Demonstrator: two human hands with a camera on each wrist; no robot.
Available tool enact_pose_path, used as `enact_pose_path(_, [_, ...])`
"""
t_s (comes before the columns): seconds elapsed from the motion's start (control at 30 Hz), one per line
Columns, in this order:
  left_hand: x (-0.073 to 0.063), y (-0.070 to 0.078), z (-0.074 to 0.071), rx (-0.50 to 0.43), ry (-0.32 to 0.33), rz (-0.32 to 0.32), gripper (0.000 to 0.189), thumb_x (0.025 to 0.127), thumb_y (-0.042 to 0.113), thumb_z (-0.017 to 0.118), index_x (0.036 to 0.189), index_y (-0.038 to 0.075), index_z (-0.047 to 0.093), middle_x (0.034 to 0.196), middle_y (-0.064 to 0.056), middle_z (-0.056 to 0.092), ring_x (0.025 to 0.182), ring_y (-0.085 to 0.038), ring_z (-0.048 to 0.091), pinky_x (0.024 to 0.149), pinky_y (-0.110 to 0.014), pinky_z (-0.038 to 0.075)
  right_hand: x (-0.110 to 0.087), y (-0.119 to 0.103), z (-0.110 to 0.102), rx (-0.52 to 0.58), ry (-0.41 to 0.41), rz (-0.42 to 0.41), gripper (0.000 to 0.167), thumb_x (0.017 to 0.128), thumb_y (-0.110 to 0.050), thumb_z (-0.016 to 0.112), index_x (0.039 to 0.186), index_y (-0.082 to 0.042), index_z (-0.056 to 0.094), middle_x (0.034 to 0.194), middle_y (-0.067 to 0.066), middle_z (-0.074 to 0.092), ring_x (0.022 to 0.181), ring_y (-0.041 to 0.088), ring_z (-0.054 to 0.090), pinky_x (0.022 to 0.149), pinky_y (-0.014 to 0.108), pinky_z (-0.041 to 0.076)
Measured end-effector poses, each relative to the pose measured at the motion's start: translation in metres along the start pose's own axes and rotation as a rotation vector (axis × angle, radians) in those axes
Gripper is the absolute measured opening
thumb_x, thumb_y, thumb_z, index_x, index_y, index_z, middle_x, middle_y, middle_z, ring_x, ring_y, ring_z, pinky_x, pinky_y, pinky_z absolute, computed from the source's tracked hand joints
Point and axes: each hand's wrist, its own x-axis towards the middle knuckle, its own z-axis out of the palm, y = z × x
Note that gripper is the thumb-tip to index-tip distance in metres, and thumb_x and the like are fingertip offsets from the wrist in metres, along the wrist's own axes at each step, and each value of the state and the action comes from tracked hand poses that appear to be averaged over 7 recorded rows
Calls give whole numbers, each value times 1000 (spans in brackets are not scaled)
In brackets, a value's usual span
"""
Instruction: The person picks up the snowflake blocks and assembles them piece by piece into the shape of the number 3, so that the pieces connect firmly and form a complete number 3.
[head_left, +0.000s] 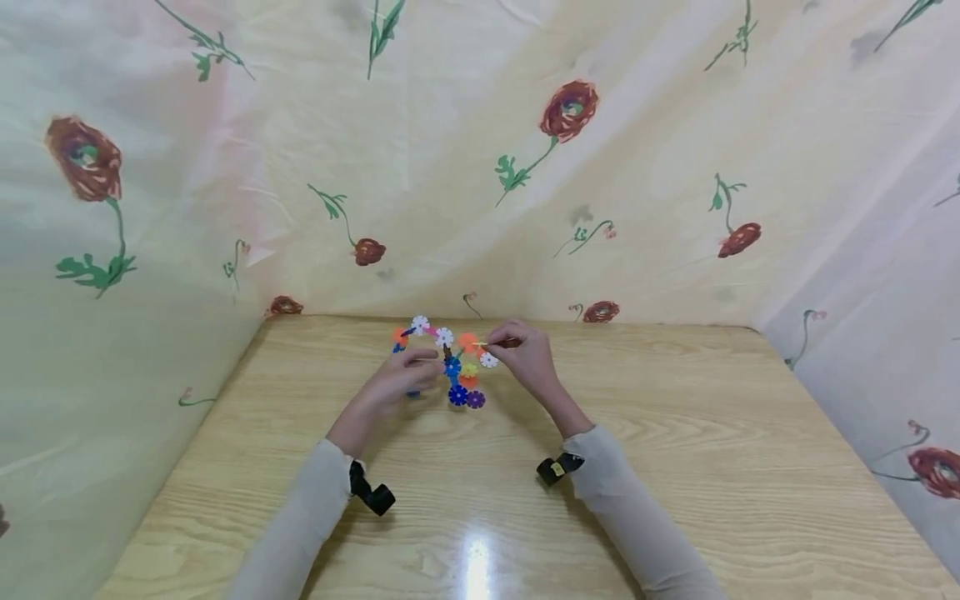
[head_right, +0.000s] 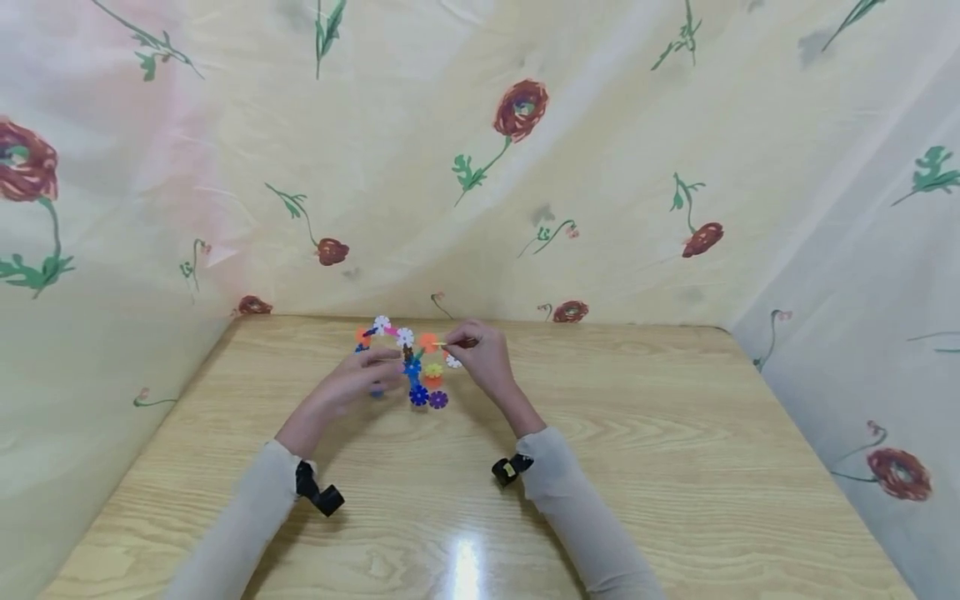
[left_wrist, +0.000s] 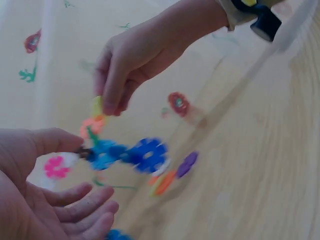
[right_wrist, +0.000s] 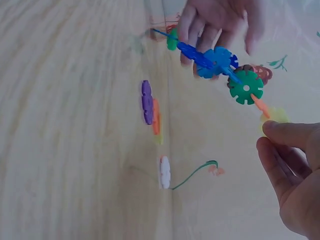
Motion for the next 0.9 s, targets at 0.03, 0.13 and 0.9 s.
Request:
enact_pose_path(0.03, [-3,2,-3,23,7,0,50,102,24,62,144,0,52,141,-22,58,132,-40,55,113,-50,45,1,0,-1,-5,-11,0,4,84,5,78,87,2,78,92,18,74,82,29,71,73,18,59])
enact_pose_path(0.13, [-10,10,-11,77,49,9,39,101,23,64,132,-1,62,125,-17,66,124,-39,57,108,-47,49,3,-1,-5,-24,-53,11,3,85,3,78,88,3,78,93,18,74,82,26,71,72,19,59])
enact_pose_path(0.9, [23,39,4,231,-170,275,30,100,18,67,124,0,70,110,-17,74,100,-27,71,101,-57,52,19,-17,-21,-35,-331,-20,6,90,1,74,92,0,79,98,19,75,90,31,71,80,41,63])
